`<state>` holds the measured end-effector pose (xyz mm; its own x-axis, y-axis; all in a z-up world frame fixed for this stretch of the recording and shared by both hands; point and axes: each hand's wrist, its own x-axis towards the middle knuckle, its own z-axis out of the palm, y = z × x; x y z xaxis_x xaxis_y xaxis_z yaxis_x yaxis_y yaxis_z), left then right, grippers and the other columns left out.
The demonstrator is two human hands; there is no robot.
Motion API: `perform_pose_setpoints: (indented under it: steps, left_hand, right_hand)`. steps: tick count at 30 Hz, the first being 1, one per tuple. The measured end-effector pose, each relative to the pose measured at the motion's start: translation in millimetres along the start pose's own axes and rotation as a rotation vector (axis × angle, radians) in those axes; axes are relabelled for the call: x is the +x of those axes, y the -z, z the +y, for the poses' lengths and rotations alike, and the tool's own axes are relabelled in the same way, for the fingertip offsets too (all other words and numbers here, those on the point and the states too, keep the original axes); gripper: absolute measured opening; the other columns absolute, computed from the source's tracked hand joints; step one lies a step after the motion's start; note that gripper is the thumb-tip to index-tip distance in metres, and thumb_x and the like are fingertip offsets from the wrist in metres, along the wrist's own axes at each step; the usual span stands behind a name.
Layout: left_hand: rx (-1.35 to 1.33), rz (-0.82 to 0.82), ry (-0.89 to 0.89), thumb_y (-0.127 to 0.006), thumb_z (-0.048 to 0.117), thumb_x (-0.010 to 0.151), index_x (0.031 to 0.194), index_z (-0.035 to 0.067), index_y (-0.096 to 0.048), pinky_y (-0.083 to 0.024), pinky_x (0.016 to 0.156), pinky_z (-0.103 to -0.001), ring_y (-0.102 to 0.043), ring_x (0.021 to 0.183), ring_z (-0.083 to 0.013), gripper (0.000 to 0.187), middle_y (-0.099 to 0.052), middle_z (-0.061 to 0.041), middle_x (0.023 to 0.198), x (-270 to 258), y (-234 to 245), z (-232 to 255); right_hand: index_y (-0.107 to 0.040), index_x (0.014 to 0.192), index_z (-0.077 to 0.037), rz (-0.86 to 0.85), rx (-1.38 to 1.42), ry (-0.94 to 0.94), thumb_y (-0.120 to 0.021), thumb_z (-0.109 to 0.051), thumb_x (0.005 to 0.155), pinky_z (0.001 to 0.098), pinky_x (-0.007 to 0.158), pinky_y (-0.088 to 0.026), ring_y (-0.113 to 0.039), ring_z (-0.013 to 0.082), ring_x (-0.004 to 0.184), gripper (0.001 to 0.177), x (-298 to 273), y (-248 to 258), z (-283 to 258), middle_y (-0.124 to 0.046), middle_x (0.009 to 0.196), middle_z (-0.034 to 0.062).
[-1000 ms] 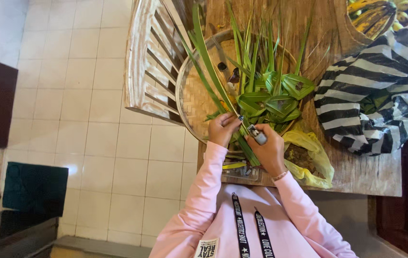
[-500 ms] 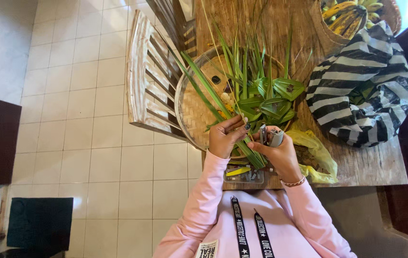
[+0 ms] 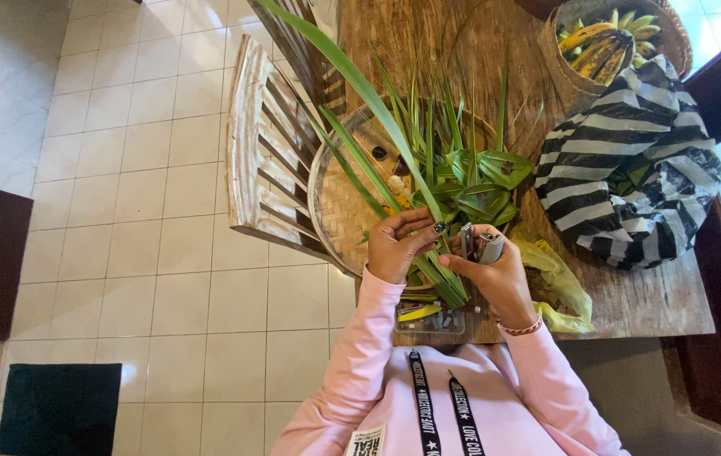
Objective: The person constructs offerings by folding and stapling green palm leaves over a woven tray on a wooden table.
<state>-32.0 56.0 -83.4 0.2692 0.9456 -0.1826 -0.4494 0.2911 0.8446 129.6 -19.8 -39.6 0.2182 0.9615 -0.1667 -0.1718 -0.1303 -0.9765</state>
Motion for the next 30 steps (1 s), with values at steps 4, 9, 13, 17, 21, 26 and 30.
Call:
perform_pose_setpoints:
  steps: [4, 9, 13, 17, 21, 26, 30]
  left_hand:
    - [0.033, -0.028, -0.075, -0.083, -0.006, 0.085, 0.114, -0.008, -0.065, -0.06, 0.07, -0.028, -0.07, 0.08, -0.0151, 0.034, -0.072, -0.011, 0.098, 3.0, 3.6, 2.0]
    - [-0.139, -0.321, -0.151, -0.078, 0.002, 0.09, 0.124, 0.002, -0.063, -0.062, 0.091, -0.027, -0.071, 0.101, -0.0123, 0.038, -0.07, -0.006, 0.117, -9.3, -15.8, 33.6]
    - [-0.221, -0.138, -0.089, -0.076, 0.003, 0.088, 0.12, 0.004, -0.064, -0.064, 0.076, -0.03, -0.073, 0.091, -0.0152, 0.034, -0.072, -0.005, 0.109, -25.8, -46.7, 52.5]
    - [-0.262, 0.068, -0.211, -0.076, 0.0, 0.091, 0.119, 0.002, -0.064, -0.064, 0.074, -0.031, -0.072, 0.089, -0.0154, 0.031, -0.073, -0.008, 0.104, -28.9, -67.6, 52.8]
    - [-0.205, 0.131, -0.388, -0.075, 0.0, 0.092, 0.116, 0.0, -0.066, -0.062, 0.075, -0.03, -0.071, 0.086, -0.0134, 0.025, -0.074, -0.008, 0.103, -38.1, -75.9, 49.3]
    - [0.05, 0.233, -0.49, -0.076, -0.001, 0.093, 0.11, -0.004, -0.069, -0.056, 0.077, -0.026, -0.067, 0.084, -0.0102, 0.018, -0.074, -0.007, 0.098, -49.6, -74.7, 53.8]
    - [0.126, 0.178, -0.446, -0.074, -0.001, 0.094, 0.111, -0.006, -0.07, -0.054, 0.081, -0.024, -0.067, 0.087, -0.0074, 0.018, -0.075, -0.005, 0.099, -50.0, -64.3, 55.2]
  right_hand:
    - [-0.065, 0.105, -0.005, -0.108, 0.199, 0.048, -0.088, 0.009, 0.076, 0.0213, 0.075, -0.047, -0.055, 0.0051, 0.084, 0.04, 3.3, 10.5, 6.6, -0.059, 0.094, -0.0043]
    - [-0.062, 0.107, -0.007, -0.383, 0.611, -0.088, -0.076, 0.009, 0.081, 0.0299, 0.078, -0.054, -0.066, 0.0171, 0.089, 0.034, 8.9, 28.3, -5.9, -0.065, 0.104, 0.008]
    - [-0.06, 0.111, -0.004, -0.645, 1.323, -0.126, -0.07, -0.001, 0.097, 0.0351, 0.087, -0.057, -0.067, 0.0414, 0.111, 0.017, 17.1, 8.1, -14.1, -0.062, 0.128, 0.0318]
    - [-0.061, 0.122, -0.011, -0.106, 0.945, -0.033, -0.069, 0.008, 0.078, 0.0322, 0.09, -0.057, -0.07, 0.0199, 0.108, 0.049, 6.6, -18.4, -11.9, -0.065, 0.121, 0.0077]
    - [-0.058, 0.122, -0.012, -0.018, 0.909, 0.155, -0.081, 0.005, 0.089, 0.0307, 0.089, -0.055, -0.067, 0.0169, 0.106, 0.043, 4.7, -26.1, -6.0, -0.065, 0.117, 0.004]
    - [-0.073, 0.094, -0.005, 0.46, -0.565, 0.532, -0.084, -0.005, 0.087, 0.0323, 0.067, -0.052, -0.064, 0.0224, 0.076, 0.013, -6.0, -25.5, -24.7, -0.066, 0.101, 0.0144]
    - [-0.058, 0.096, -0.003, 0.104, -0.477, 0.917, -0.072, -0.005, 0.095, 0.0305, 0.083, -0.06, -0.074, 0.0174, 0.099, 0.014, -1.8, -16.7, -58.9, -0.071, 0.102, 0.0102]
